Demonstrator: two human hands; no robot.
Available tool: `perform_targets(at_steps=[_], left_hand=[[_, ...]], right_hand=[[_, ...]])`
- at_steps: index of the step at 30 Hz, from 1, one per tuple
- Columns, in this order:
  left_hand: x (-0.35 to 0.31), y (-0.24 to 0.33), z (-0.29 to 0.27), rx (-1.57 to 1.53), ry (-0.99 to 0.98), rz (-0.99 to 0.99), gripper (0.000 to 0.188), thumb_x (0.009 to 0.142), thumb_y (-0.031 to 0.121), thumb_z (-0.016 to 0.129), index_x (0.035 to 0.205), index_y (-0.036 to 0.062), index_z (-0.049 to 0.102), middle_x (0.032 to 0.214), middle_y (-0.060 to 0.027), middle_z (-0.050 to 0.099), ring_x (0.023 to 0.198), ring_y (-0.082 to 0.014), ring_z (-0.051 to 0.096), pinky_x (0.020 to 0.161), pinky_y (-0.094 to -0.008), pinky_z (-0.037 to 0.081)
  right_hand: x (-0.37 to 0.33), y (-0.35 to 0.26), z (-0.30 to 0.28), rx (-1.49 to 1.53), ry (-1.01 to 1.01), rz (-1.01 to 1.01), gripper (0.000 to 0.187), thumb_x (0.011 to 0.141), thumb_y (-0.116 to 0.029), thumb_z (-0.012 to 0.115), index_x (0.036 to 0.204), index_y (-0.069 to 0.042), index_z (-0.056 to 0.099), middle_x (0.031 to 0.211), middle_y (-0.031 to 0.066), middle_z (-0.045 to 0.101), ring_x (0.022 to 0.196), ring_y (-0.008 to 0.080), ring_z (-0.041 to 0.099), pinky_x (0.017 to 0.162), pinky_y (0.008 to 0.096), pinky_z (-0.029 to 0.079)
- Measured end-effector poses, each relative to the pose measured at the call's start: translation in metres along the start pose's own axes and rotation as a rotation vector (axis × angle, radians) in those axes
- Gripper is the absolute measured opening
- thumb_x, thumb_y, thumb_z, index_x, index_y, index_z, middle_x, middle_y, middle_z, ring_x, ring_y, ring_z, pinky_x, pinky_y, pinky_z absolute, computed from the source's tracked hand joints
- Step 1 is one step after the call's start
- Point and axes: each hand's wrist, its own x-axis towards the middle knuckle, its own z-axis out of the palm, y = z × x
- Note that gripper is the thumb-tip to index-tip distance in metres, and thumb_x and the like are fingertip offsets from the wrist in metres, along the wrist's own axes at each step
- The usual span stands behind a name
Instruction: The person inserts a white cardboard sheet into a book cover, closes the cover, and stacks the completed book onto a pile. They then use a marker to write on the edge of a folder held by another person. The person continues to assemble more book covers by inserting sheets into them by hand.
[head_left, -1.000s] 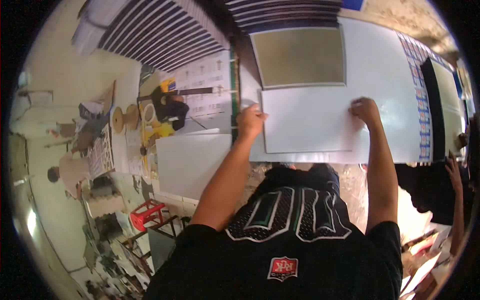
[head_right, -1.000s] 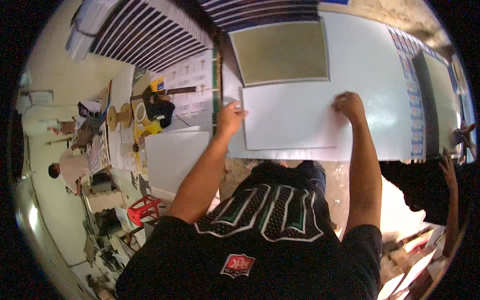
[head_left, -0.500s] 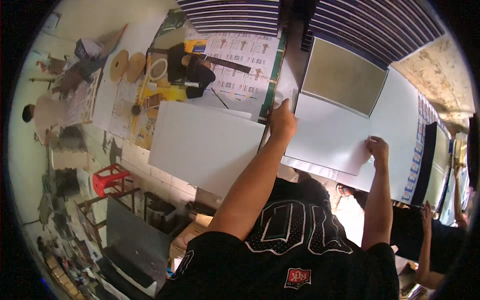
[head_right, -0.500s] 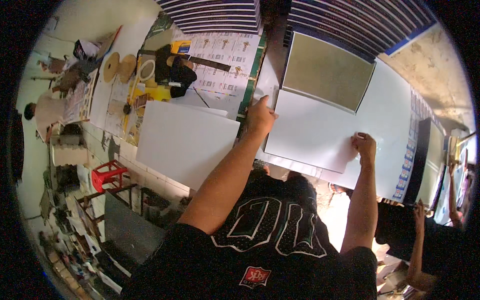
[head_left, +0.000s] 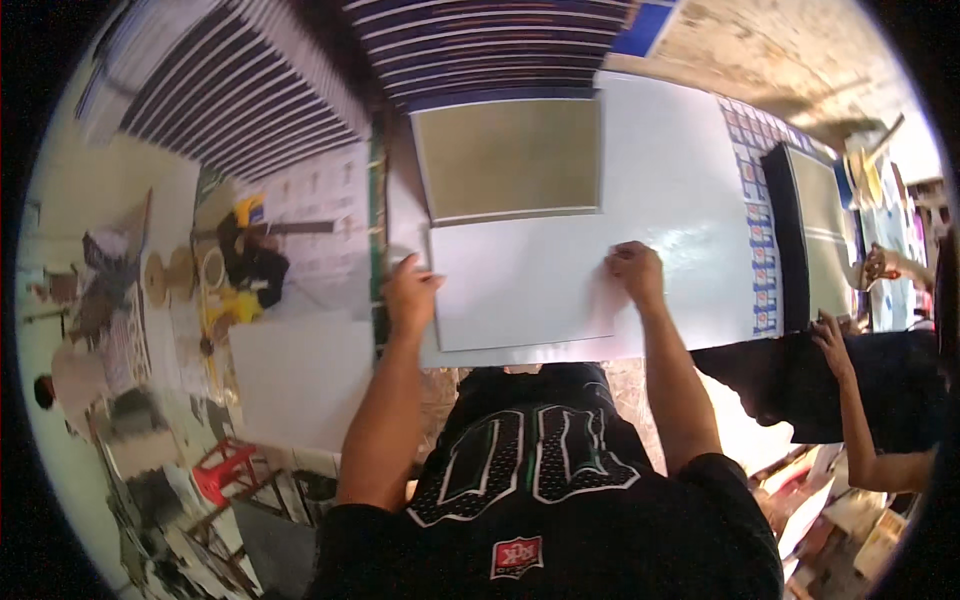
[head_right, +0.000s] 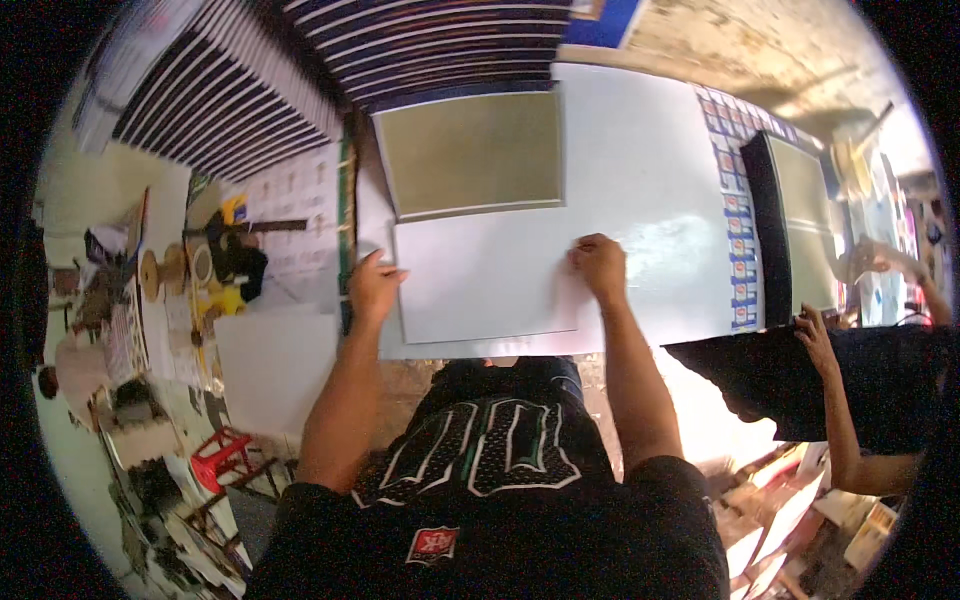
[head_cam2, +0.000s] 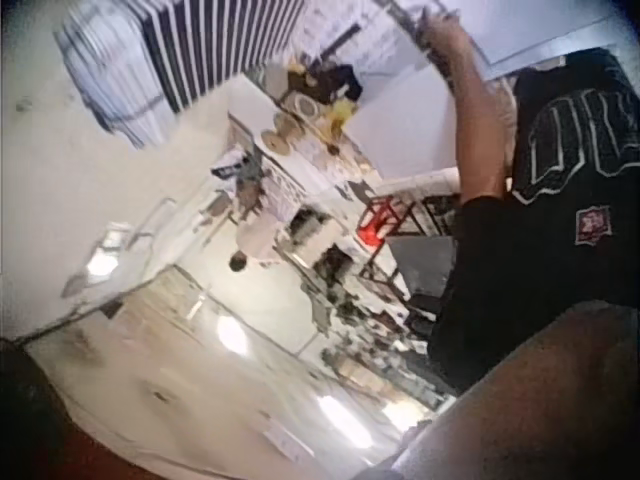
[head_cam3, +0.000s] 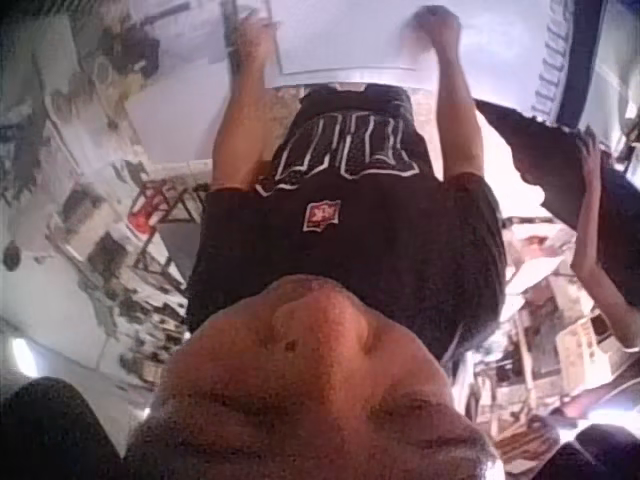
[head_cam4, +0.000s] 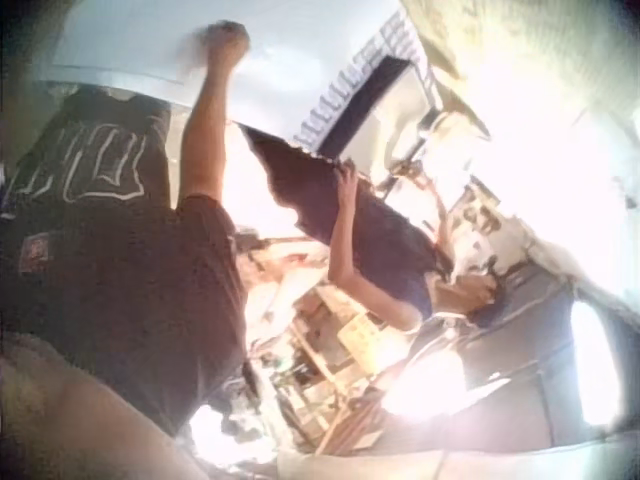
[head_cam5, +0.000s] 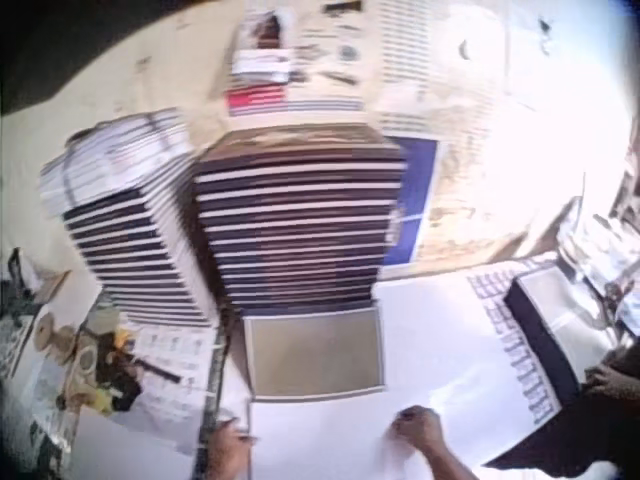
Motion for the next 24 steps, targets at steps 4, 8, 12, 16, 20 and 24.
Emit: perform_targets(at_steps=[4, 8, 12, 16, 20, 24], left_hand=[[0.003, 0.007, 0.004, 0.099, 0.007, 0.020, 0.060, 0.073, 0.011, 0.081, 0.125, -0.0053, 0.056, 0.099, -0.0165, 0.073, 0.087, -0.0229, 0.070, 0.080, -0.0326, 0.054], [0.011, -0.008, -0.003, 0.234, 0.037, 0.050, 0.059, 0.073, 0.014, 0.080, 0.124, -0.0031, 0.057, 0.095, -0.0144, 0.073, 0.087, -0.0211, 0.070, 0.079, -0.0320, 0.053], [-0.002, 0.031, -0.009, 0.280, 0.000, -0.065, 0.058, 0.074, 0.015, 0.079, 0.125, -0.0016, 0.057, 0.105, -0.0171, 0.071, 0.097, -0.0268, 0.068, 0.088, -0.0349, 0.050], [-0.046, 0.065, 0.024, 0.736, 0.092, 0.278, 0.064, 0.076, 0.022, 0.078, 0.131, 0.0030, 0.053, 0.138, -0.0219, 0.049, 0.128, -0.0379, 0.045, 0.107, -0.0450, 0.036], [-0.118, 0.086, 0.082, 0.633, -0.207, 0.633, 0.067, 0.077, 0.036, 0.075, 0.132, 0.0046, 0.053, 0.145, -0.0172, 0.043, 0.136, -0.0359, 0.037, 0.111, -0.0542, 0.027], [-0.144, 0.049, 0.095, 0.587, -0.137, 0.624, 0.063, 0.078, 0.039, 0.073, 0.130, 0.0072, 0.055, 0.150, -0.0134, 0.037, 0.138, -0.0322, 0.034, 0.110, -0.0570, 0.026]], right_hand=[[-0.009, -0.019, -0.008, -0.110, 0.035, 0.028, 0.027, 0.076, -0.018, 0.073, 0.096, -0.001, 0.071, 0.092, 0.0176, 0.072, 0.087, 0.0305, 0.071, 0.079, 0.0365, 0.055], [-0.006, -0.029, -0.013, -0.121, -0.016, -0.045, 0.026, 0.076, -0.018, 0.073, 0.097, -0.004, 0.071, 0.093, 0.0156, 0.072, 0.087, 0.0325, 0.069, 0.080, 0.0385, 0.054], [0.005, -0.045, -0.031, -0.163, -0.166, 0.019, 0.033, 0.077, -0.019, 0.073, 0.105, -0.003, 0.066, 0.093, 0.0147, 0.072, 0.090, 0.0332, 0.069, 0.081, 0.0404, 0.053], [0.067, -0.064, -0.022, -0.047, -0.059, -0.134, 0.045, 0.077, -0.020, 0.073, 0.116, -0.004, 0.059, 0.099, 0.0169, 0.070, 0.096, 0.0341, 0.067, 0.084, 0.0424, 0.052], [0.141, -0.090, 0.005, 0.154, -0.110, -0.313, 0.046, 0.080, -0.016, 0.067, 0.122, 0.001, 0.054, 0.108, 0.0202, 0.066, 0.099, 0.0303, 0.065, 0.086, 0.0386, 0.051], [0.133, -0.096, 0.006, 0.205, -0.229, -0.250, 0.044, 0.083, -0.008, 0.058, 0.124, 0.007, 0.050, 0.109, 0.0153, 0.064, 0.097, 0.0205, 0.061, 0.085, 0.0331, 0.050]])
